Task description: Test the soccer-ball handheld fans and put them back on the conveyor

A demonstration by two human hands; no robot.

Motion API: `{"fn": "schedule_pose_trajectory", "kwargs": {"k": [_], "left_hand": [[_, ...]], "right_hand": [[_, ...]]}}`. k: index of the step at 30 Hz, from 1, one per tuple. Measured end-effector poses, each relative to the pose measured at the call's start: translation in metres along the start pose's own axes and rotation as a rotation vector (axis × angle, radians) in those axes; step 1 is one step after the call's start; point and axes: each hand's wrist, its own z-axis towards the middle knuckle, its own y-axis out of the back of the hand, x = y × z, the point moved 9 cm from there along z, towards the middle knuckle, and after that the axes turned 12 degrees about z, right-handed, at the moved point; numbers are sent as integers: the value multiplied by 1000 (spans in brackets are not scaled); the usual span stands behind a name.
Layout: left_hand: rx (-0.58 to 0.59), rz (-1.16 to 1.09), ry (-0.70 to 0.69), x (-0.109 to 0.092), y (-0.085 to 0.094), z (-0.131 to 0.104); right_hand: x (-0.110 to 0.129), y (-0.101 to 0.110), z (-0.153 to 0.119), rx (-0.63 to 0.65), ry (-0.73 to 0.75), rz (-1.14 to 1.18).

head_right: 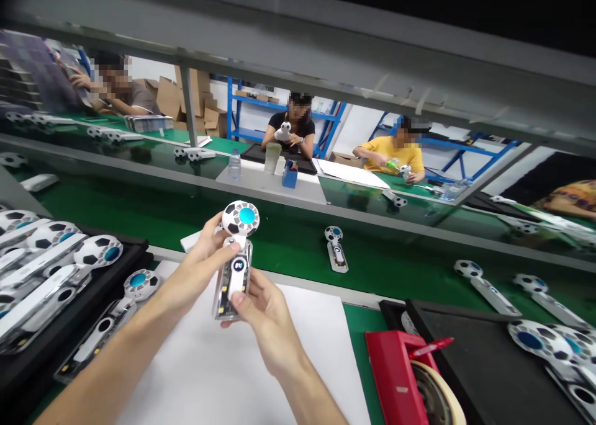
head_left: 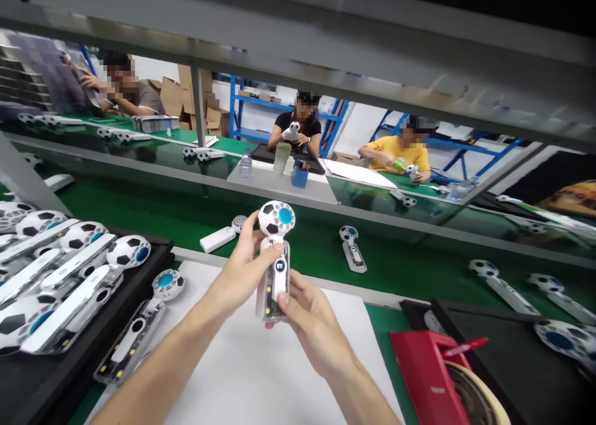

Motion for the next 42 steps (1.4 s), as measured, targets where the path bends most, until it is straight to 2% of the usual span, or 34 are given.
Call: {"fn": "schedule_pose_trajectory", "kwargs": {"k": [3,6,9,11,15,18,20,23,26,28,32,35,39,42], "left_hand": [[-101,288,-76,-4,25,3],[-173,449,-159,-13,46,3],[-161,501,-144,-13,59,2],[-129,568,-111,-8,65,1],[-109,852,-53,10,76,9],[-119,1041,101,40,84,32],[-108,1139,232,66,84,52],[-92,1231,355,103,75,77],[-93,1211,386,130,64,89],[-107,1155,380,137,62,92],[-96,934,384,135,58,99],[-53,676,363,124,37,98],[13,333,246,100,-11,68],[32,169,142,78,-35,34]], "right_hand": [[-2,39,19,-139,13,-86],[-5,90,56,-263,20,-219],[-1,144,94,-438,16,-424],[7,172,110,-542,17,-586],[23,206,108,-681,23,-902],[31,215,90,-758,43,-1060],[33,212,79,-789,82,-1126],[33,192,68,-768,190,-1166],[24,165,61,-656,285,-1120],[16,151,55,-568,314,-1046],[-4,138,48,-423,262,-815],[-19,125,47,-347,142,-566],[-18,90,44,-291,56,-223],[-4,60,34,-232,48,-80]]}}
